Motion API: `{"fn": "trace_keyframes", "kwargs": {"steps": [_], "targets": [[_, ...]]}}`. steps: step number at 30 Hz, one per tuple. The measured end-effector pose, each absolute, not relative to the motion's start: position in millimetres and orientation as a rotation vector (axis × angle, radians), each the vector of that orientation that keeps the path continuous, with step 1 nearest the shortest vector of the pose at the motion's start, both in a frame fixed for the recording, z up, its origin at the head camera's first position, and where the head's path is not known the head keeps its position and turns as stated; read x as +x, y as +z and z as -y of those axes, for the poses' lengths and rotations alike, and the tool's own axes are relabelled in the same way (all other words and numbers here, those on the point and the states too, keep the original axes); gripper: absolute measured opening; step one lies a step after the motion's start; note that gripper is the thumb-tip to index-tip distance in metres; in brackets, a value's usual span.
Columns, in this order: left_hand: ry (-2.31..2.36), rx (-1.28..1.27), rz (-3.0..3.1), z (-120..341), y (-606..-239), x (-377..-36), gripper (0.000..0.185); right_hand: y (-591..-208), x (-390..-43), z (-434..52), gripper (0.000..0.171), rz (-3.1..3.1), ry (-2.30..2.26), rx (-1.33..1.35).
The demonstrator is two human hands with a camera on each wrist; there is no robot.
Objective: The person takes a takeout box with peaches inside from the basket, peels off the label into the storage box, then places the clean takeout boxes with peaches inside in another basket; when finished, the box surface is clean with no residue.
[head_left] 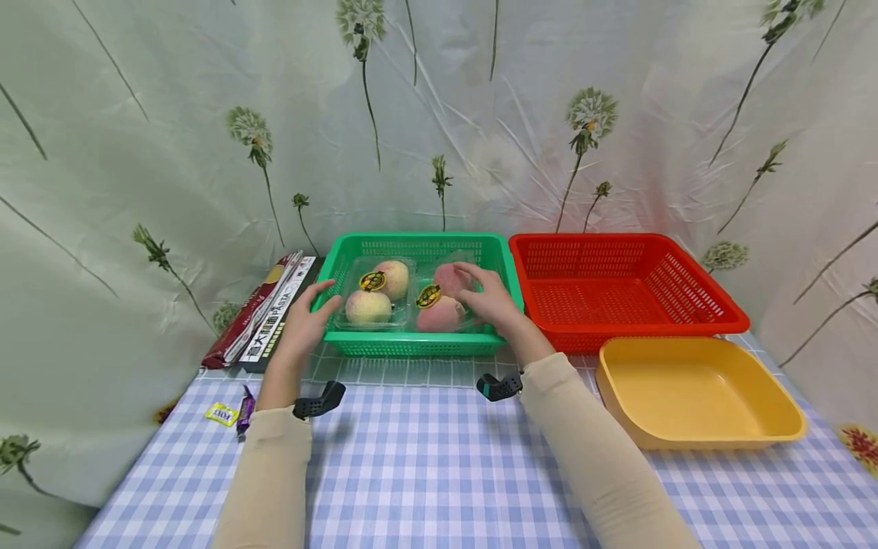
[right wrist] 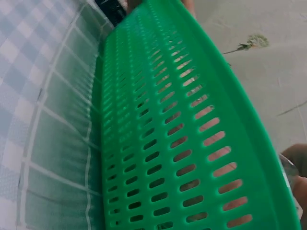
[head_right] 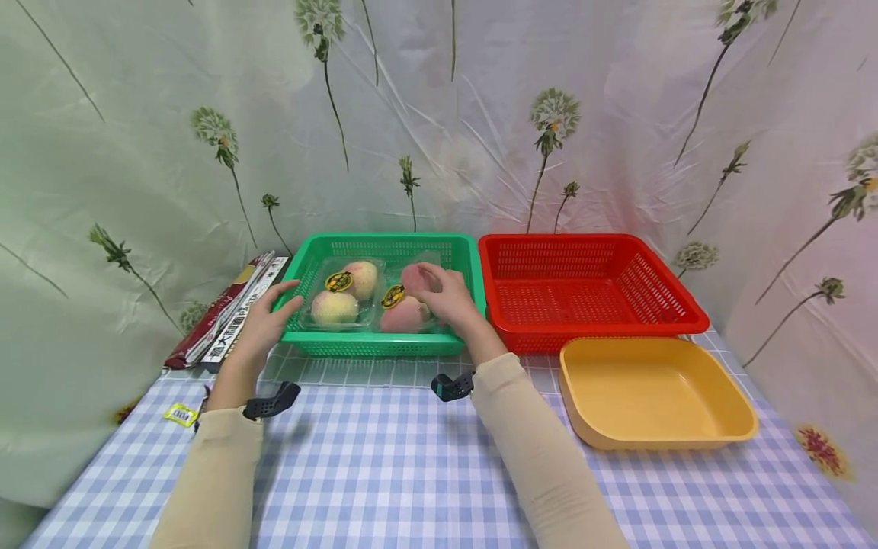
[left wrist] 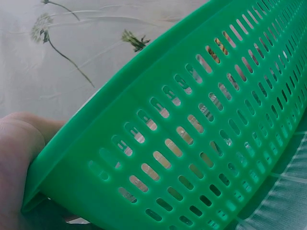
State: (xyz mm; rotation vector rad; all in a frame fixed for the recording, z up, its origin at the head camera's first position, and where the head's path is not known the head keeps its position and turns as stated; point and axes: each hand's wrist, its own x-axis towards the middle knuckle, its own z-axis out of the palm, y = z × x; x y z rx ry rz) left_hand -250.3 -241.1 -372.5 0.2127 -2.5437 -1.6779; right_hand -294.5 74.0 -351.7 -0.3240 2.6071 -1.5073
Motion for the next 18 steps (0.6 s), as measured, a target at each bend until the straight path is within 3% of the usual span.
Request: {"fn": "trace_keyframes", "kwargs": {"steps": [8, 18], "targets": [[-1.668, 0.227, 2.559, 243, -375, -253, 0.056, -350, -291, -71, 0.060, -2.757, -1.594, -0.292], [-1.647, 0.246, 2.561, 242, -373, -253, 0.056, -344, -277, -78, 0.048, -2.825, -2.109, -0.328]]}}
